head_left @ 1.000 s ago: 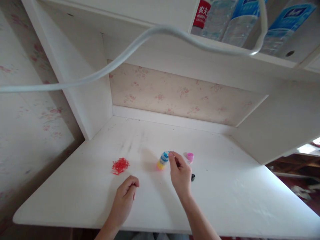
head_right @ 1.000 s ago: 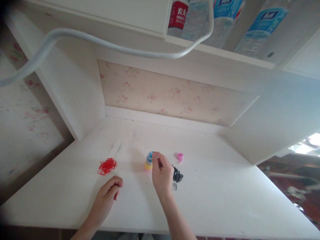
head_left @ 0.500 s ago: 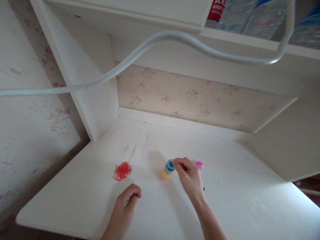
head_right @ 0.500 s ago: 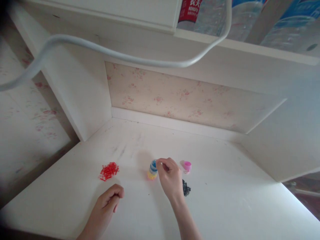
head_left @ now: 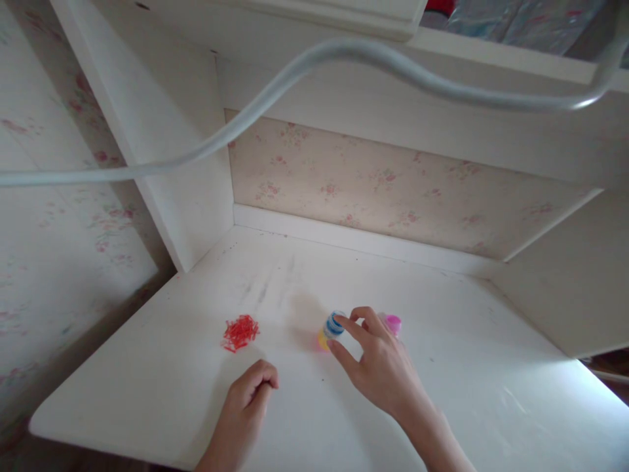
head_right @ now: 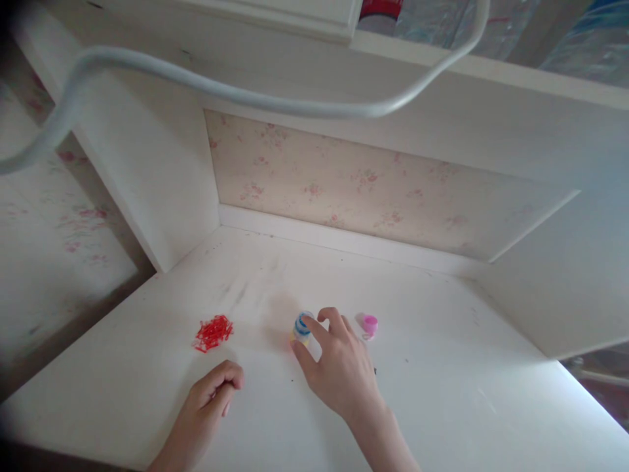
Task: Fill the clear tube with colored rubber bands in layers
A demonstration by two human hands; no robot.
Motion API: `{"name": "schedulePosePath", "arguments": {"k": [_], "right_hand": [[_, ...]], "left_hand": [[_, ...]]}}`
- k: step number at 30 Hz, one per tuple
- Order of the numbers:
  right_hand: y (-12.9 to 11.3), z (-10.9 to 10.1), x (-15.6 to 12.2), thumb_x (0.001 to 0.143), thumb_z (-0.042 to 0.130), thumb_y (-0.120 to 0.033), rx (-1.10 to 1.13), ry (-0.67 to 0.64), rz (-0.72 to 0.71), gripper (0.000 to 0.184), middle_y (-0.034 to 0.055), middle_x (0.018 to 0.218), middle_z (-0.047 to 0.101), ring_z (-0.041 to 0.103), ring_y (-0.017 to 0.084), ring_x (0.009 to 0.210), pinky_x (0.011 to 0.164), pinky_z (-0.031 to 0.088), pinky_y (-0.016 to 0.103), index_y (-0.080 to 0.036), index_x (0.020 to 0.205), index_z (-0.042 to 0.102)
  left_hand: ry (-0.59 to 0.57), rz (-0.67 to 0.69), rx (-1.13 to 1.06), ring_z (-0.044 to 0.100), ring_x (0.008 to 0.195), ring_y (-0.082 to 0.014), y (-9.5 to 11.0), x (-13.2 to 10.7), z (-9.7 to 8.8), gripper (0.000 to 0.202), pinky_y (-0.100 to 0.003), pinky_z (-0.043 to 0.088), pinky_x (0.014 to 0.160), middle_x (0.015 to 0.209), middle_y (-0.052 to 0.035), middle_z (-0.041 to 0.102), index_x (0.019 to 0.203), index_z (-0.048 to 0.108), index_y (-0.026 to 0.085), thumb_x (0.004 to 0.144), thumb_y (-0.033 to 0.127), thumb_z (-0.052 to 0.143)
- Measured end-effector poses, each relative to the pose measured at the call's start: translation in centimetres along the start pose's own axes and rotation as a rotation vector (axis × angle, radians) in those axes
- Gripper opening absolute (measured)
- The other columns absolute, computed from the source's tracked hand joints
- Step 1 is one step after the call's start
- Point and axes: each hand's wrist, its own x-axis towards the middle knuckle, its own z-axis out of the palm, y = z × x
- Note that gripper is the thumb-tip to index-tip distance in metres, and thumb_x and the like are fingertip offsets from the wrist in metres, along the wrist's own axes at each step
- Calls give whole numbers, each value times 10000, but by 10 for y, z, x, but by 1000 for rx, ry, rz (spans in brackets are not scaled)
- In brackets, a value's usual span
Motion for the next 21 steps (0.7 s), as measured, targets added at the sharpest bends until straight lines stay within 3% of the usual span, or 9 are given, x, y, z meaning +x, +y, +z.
{"name": "schedulePosePath", "arguments": {"k": [5,12,17,21], "right_hand": [[-7,-5,8,811,618,-474,-88,-90,-12,265,59,1218,526,574,223,979,767,455,336,-323,1021,675],[-9,-8,22,784,651,-474,-67,-230,8,239,43,1250,548,576,236,1036,864,419,358,-282,911,714],[-8,-20,20,850,587,-447,15,-180,32,200,-2,1255,585,612,200,1026,846,429,322,-360,981,710],[-8,-26,17,821,621,-435,-47,-160,38,211,-5,1277,585,599,217,1065,872,420,360,-369,1007,695]], "left_hand": [[2,-9,-9,431,580,-133,2,-1,0,137,-223,350,554,665,16,478,676,493,209,789,236,420],[8,-6,-9,428,577,-136,6,-1,-1,151,-220,351,544,652,15,476,661,499,209,787,249,426],[3,21,-13,437,574,-133,5,-1,-1,150,-219,358,543,653,20,483,660,505,210,787,242,431],[6,37,-31,450,594,-140,5,-2,-1,142,-219,359,542,652,19,494,655,502,213,781,248,447]]}}
